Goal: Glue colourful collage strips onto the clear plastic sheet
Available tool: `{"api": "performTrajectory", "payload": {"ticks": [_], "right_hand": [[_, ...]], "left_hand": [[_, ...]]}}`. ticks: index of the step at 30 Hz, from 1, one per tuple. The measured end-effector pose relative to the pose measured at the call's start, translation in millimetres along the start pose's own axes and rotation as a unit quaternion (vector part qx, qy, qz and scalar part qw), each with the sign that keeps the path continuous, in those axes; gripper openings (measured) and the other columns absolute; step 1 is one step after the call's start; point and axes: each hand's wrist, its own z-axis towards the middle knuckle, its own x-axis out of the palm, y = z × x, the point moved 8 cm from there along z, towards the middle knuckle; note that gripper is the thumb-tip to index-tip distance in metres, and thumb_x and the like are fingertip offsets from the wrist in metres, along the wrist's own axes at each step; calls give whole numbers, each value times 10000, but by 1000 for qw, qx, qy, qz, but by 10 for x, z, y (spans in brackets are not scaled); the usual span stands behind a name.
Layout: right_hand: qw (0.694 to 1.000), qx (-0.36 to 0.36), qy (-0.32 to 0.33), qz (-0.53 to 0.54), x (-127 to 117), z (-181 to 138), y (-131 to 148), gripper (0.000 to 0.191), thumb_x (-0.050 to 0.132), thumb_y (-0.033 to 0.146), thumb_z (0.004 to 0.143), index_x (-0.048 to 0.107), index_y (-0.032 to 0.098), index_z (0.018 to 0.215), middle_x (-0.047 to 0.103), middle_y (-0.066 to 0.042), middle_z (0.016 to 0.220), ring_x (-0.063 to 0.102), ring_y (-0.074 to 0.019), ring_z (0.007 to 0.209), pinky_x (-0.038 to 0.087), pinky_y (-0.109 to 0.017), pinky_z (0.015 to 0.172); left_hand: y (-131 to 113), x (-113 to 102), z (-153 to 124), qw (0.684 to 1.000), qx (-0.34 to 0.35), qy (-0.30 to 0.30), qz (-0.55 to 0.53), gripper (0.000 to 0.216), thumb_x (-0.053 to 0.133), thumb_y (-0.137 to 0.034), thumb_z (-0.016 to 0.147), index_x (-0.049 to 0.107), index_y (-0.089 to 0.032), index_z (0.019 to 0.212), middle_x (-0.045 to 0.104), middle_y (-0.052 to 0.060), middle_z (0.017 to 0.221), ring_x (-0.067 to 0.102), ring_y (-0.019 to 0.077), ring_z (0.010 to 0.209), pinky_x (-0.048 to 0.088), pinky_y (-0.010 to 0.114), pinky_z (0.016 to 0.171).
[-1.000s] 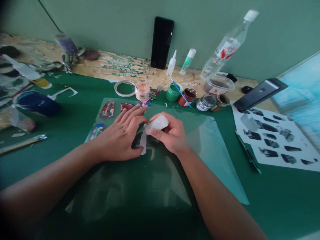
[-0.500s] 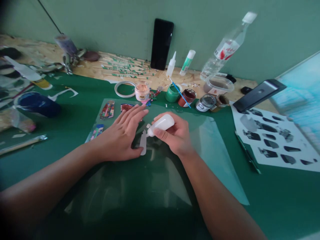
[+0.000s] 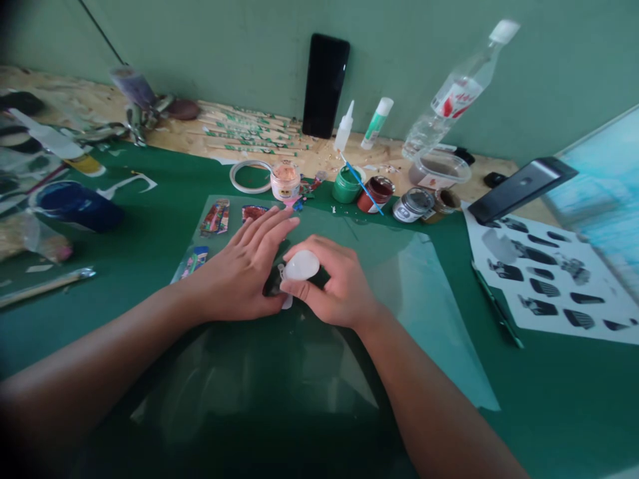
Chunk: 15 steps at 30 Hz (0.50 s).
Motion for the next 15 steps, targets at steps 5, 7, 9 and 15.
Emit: {"api": "performTrajectory", "payload": {"ticks": [5, 7, 9, 15], "right_hand": [[998, -29, 41, -30, 79, -15, 90, 203, 715, 317, 876, 643, 261, 1057, 654, -34, 894, 604, -208, 803, 499, -358, 717], [998, -30, 51, -34, 86, -22, 107, 199, 701, 324, 885, 643, 275, 1069, 664, -38, 917, 614, -220, 826, 511, -368, 730], [999, -19, 40, -27, 48, -27, 108, 199, 697, 352, 887, 652, 283, 1067, 677, -42, 936, 626, -227, 834, 523, -382, 745], [985, 45, -158, 60, -281, -112, -33, 218, 732, 408, 851, 688, 274, 1018, 707, -58, 958, 663, -247, 865, 546, -412, 770]], "left_hand": [[7, 12, -7, 1000, 2, 4, 0, 1040, 674, -333, 746, 74, -174, 1580, 165, 233, 1664, 114, 421, 1546, 162, 693, 1204], [7, 11, -7, 1000, 2, 3, -1, 1040, 668, -344, 754, 62, -174, 1582, 157, 232, 1667, 110, 420, 1547, 158, 694, 1203], [8, 6, -4, 1000, 0, 3, 0, 1047, 672, -347, 753, 57, -183, 1585, 159, 227, 1668, 111, 418, 1547, 156, 692, 1205], [6, -2, 8, 1000, -7, 12, -1, 1066, 681, -321, 732, 57, -191, 1586, 166, 221, 1668, 107, 412, 1550, 155, 682, 1214]]}}
